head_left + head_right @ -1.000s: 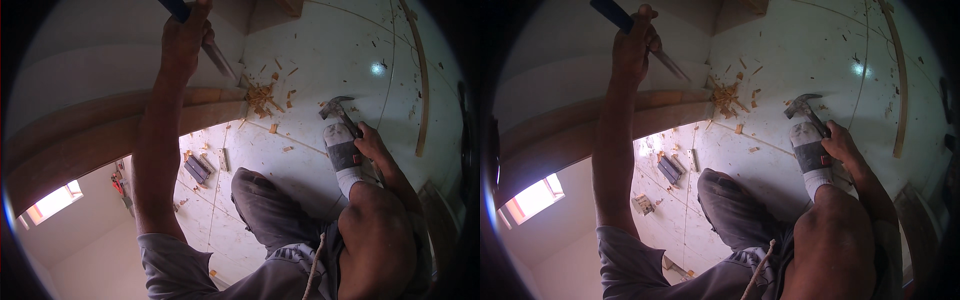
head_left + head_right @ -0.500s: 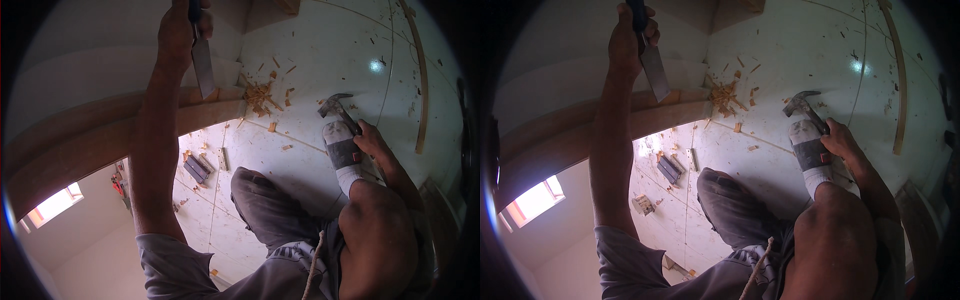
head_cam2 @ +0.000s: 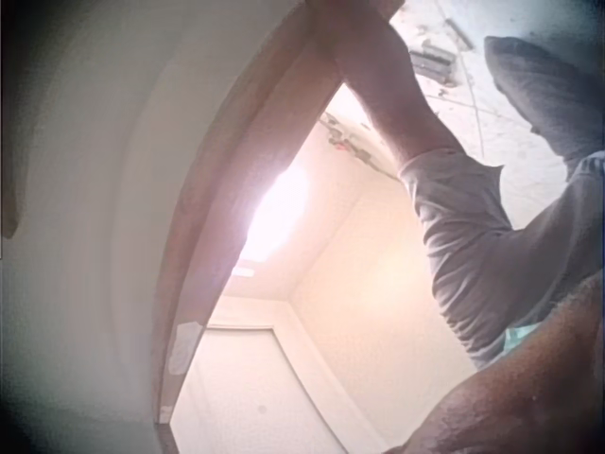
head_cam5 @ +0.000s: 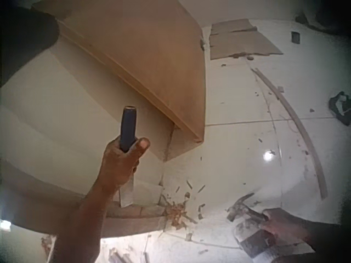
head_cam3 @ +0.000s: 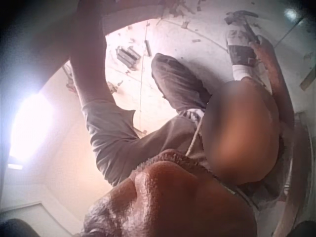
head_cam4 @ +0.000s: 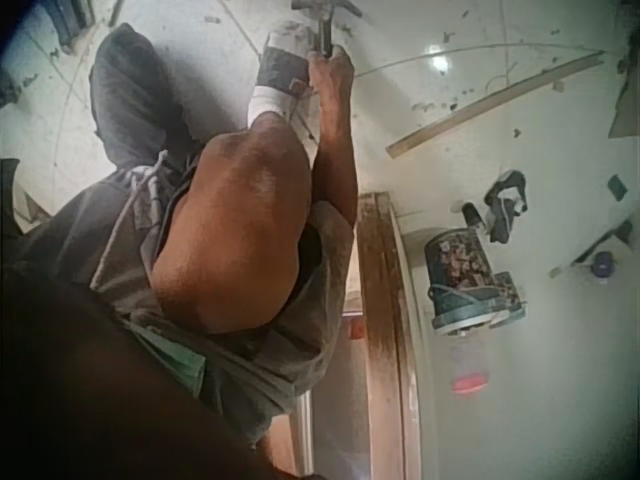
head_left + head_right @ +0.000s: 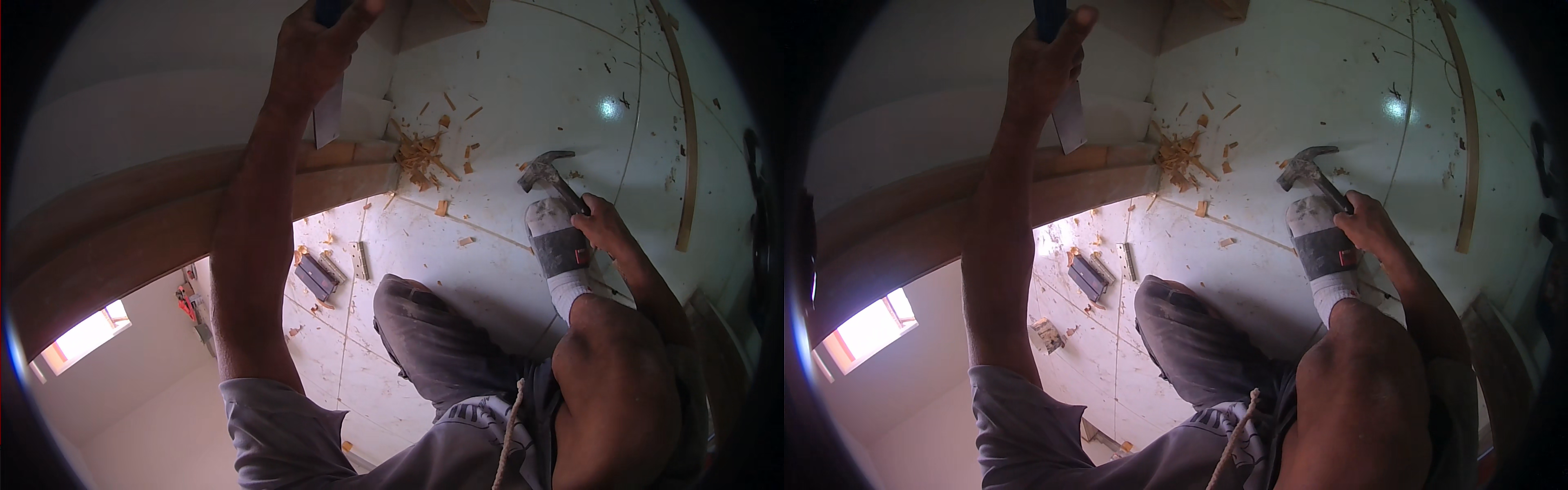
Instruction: Chisel a recess into a wooden door frame and install a door hinge using a hammer and chisel.
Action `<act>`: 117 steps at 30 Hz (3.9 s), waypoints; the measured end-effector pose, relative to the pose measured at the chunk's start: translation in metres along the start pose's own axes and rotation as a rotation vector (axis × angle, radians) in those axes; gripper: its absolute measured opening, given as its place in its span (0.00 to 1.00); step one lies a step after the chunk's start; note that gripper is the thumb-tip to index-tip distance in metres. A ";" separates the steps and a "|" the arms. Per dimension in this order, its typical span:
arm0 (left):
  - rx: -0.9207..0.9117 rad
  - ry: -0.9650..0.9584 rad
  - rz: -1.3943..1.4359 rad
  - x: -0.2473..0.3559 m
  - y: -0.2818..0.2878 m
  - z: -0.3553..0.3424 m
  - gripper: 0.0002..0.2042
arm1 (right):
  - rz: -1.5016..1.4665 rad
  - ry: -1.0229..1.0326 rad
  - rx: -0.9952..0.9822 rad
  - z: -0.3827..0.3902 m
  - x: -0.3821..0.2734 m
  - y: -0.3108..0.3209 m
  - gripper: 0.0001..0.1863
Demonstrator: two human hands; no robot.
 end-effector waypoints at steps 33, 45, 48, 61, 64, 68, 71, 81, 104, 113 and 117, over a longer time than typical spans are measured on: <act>0.057 -0.131 -0.073 0.009 0.003 0.017 0.21 | -0.449 0.784 0.427 0.104 -0.187 0.186 0.10; 0.013 -0.070 -0.171 0.011 -0.005 0.018 0.20 | -0.326 0.792 0.600 0.138 -0.259 0.243 0.23; -0.011 -0.131 -0.153 0.012 -0.006 0.016 0.20 | -0.481 0.740 0.568 0.134 -0.265 0.251 0.23; -0.023 -0.081 -0.102 0.008 -0.006 0.014 0.20 | -0.384 0.592 0.389 0.084 -0.263 0.228 0.23; -0.009 -0.075 -0.144 0.009 -0.007 0.016 0.18 | -0.175 0.867 0.476 0.087 -0.280 0.224 0.23; 0.007 -0.029 -0.088 0.011 -0.008 0.022 0.16 | -0.343 0.578 0.409 0.100 -0.273 0.220 0.23; 0.034 -0.090 -0.110 0.009 -0.004 0.019 0.17 | -0.259 0.646 0.394 0.089 -0.272 0.219 0.23; 0.101 -0.054 -0.074 0.002 0.001 0.021 0.16 | -0.238 0.777 0.319 0.093 -0.285 0.211 0.23; 0.081 -0.165 -0.096 0.007 -0.006 0.032 0.18 | -0.497 0.542 0.427 0.098 -0.263 0.212 0.22; 0.098 -0.189 -0.104 0.007 -0.007 0.032 0.18 | -0.515 0.632 0.452 0.107 -0.265 0.212 0.23; 0.123 -0.155 -0.116 -0.002 -0.001 0.030 0.18 | -0.275 0.602 0.350 0.107 -0.275 0.211 0.24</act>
Point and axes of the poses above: each hand's wrist, its own z-axis away from the middle knuckle, its own y-axis out of the back of the hand, x = y × z, the point moved 9 cm from there along -z, towards the middle knuckle, and after that the axes turned 13 degrees about z, right-handed, at the moved point
